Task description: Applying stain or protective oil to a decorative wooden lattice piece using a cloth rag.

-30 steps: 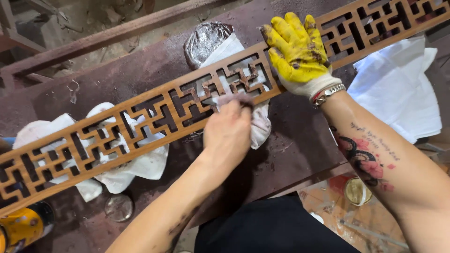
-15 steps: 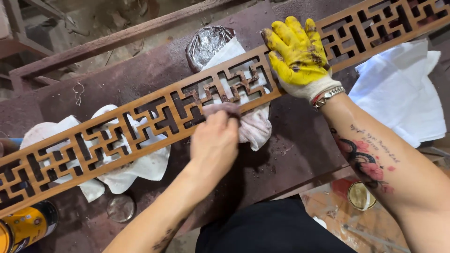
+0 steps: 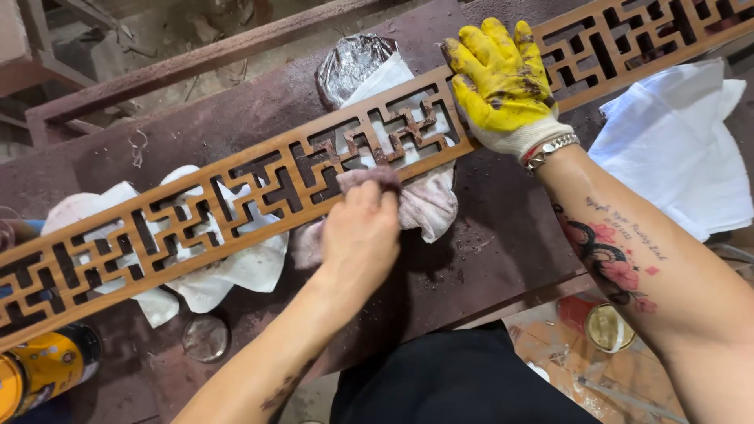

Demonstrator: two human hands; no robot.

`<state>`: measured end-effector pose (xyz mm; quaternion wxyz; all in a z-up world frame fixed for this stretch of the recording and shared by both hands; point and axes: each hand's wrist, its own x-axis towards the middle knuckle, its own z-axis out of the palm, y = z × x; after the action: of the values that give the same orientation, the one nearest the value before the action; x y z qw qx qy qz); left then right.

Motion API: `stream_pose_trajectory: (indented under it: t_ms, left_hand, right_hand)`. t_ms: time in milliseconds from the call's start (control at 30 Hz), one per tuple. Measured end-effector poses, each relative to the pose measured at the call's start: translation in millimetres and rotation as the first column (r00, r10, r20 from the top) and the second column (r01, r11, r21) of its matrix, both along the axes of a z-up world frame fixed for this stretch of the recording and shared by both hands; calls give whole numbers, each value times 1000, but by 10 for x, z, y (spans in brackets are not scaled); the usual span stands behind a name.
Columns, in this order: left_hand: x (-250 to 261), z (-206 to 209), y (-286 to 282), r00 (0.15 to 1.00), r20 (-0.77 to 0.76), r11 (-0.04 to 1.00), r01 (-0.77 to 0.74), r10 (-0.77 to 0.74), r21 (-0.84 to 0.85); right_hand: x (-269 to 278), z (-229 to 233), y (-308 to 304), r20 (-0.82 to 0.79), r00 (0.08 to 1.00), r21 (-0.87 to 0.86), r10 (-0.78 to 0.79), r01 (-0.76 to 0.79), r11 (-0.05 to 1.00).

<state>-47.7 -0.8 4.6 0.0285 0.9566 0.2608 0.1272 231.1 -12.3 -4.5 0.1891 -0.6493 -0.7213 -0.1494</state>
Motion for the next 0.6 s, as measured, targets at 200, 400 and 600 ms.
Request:
stream_pose_trajectory:
  t_ms: [200, 400, 600]
  left_hand:
    - [444, -60, -77, 997, 63, 998, 47, -44, -49]
    - [-100, 11, -25, 991, 134, 1000, -27, 26, 10]
    - [364, -176, -39, 971, 238, 981, -39, -7, 189]
  right_hand:
    - [9, -19, -24, -7, 1000, -26, -1, 1, 1000]
    - [-5, 11, -20, 10, 999, 42, 42, -43, 998]
    - [-71, -172, -432, 93, 996, -27, 14, -11, 1000]
